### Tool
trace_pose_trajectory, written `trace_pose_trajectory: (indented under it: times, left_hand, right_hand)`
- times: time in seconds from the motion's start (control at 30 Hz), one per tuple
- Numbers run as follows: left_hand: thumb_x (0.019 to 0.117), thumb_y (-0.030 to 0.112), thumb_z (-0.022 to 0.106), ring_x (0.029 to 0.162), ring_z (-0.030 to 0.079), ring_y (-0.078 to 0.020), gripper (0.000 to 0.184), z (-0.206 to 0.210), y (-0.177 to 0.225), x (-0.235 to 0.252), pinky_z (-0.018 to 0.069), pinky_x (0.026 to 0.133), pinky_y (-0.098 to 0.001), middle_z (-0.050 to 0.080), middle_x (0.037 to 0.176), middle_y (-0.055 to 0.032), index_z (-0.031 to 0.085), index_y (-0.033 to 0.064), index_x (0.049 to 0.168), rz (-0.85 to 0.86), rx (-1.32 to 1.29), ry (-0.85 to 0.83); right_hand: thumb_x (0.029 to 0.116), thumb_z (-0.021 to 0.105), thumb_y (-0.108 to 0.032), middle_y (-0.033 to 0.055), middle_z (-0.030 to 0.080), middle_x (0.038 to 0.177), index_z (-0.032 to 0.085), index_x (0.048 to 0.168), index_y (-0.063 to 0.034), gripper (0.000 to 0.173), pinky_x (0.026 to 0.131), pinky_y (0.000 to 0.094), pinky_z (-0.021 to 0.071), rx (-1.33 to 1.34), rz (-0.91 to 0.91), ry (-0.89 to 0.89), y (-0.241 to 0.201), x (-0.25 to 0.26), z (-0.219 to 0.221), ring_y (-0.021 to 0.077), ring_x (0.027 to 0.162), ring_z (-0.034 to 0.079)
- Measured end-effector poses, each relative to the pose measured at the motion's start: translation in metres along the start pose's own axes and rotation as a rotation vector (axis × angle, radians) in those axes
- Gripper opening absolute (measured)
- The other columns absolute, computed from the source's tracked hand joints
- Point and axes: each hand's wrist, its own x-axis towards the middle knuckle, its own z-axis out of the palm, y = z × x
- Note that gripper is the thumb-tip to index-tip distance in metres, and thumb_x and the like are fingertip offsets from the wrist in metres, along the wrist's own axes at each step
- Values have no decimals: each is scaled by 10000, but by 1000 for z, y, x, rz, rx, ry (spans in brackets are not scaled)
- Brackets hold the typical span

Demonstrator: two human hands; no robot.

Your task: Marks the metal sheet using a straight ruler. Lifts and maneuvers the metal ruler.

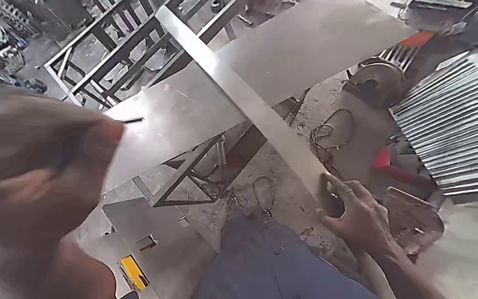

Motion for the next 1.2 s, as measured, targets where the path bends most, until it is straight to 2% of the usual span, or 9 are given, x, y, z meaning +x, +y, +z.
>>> trace_pose_trajectory:
  times: [0.07, 0.23, 0.4, 0.53, 0.63, 0.73, 0.83, 1.0, 1.2]
  left_hand:
    - [999, 407, 633, 852, 678, -118, 287, 24, -56, 11, 566, 765, -398, 722, 977, -21, 742, 147, 1055, -58, 193, -98]
    - [998, 555, 540, 900, 694, -420, 503, 94, -173, 25, 456, 855, -748, 724, 915, -185, 745, 97, 979, -374, 540, -337]
    - [995, 574, 526, 950, 678, -440, 534, 132, -261, 10, 447, 859, -724, 712, 943, -197, 724, 78, 989, -411, 576, -406]
    - [982, 604, 550, 911, 658, -420, 557, 142, -280, 20, 459, 817, -691, 677, 893, -183, 677, 69, 895, -317, 558, -394]
    - [957, 643, 569, 1203, 569, -507, 670, 145, -281, 43, 391, 1004, -745, 634, 1246, -268, 662, 49, 1254, -256, 455, -413]
    - [969, 668, 522, 1335, 499, -498, 767, 167, -282, 82, 349, 1086, -741, 559, 1414, -269, 523, 79, 1461, -232, 296, -463]
    - [979, 719, 418, 1467, 372, -467, 827, 207, -300, 113, 270, 1163, -714, 439, 1556, -247, 396, 137, 1566, -257, 271, -521]
    - [945, 812, 287, 1482, 338, -479, 933, 227, -306, 134, 184, 1171, -750, 425, 1556, -279, 403, 119, 1559, -286, 327, -564]
    - [945, 794, 329, 1518, 274, -457, 926, 237, -300, 130, 192, 1181, -730, 318, 1629, -255, 380, 119, 1577, -365, 302, -513]
  right_hand:
    - [647, 730, -527, 155, 667, 1171, 572, 1466, -208, 892, 664, 607, 534, 8, -5, 1, -3, -11, 5, 378, 968, 667]
    - [672, 693, -568, 139, 674, 1113, 581, 1461, -240, 861, 602, 546, 526, -40, -56, 44, -16, -35, 15, 359, 934, 671]
    - [715, 662, -671, 130, 654, 1087, 539, 1492, -267, 884, 591, 508, 526, -87, -100, 15, -47, -37, 24, 354, 918, 662]
    - [715, 629, -748, 140, 657, 1089, 487, 1529, -233, 973, 576, 516, 523, -106, -63, -29, -81, -37, 26, 359, 914, 667]
    - [657, 614, -817, 167, 656, 1123, 426, 1557, -171, 1124, 585, 551, 526, -146, 1, -88, -109, -37, 32, 398, 948, 667]
    - [597, 650, -841, 184, 652, 1145, 427, 1546, -142, 1200, 592, 567, 533, -166, 66, -139, -130, -41, 42, 414, 959, 668]
    - [589, 677, -822, 188, 661, 1180, 467, 1512, -121, 1178, 629, 564, 554, -178, 122, -176, -146, -42, 47, 410, 996, 675]
    - [545, 693, -817, 158, 682, 1106, 585, 1349, -84, 1093, 625, 558, 554, -167, 209, -248, -157, -38, 44, 392, 969, 684]
    - [821, 493, -871, -22, 700, 881, 734, 1053, -205, 745, 684, 451, 569, 301, 200, -316, -127, 8, 53, 158, 823, 677]
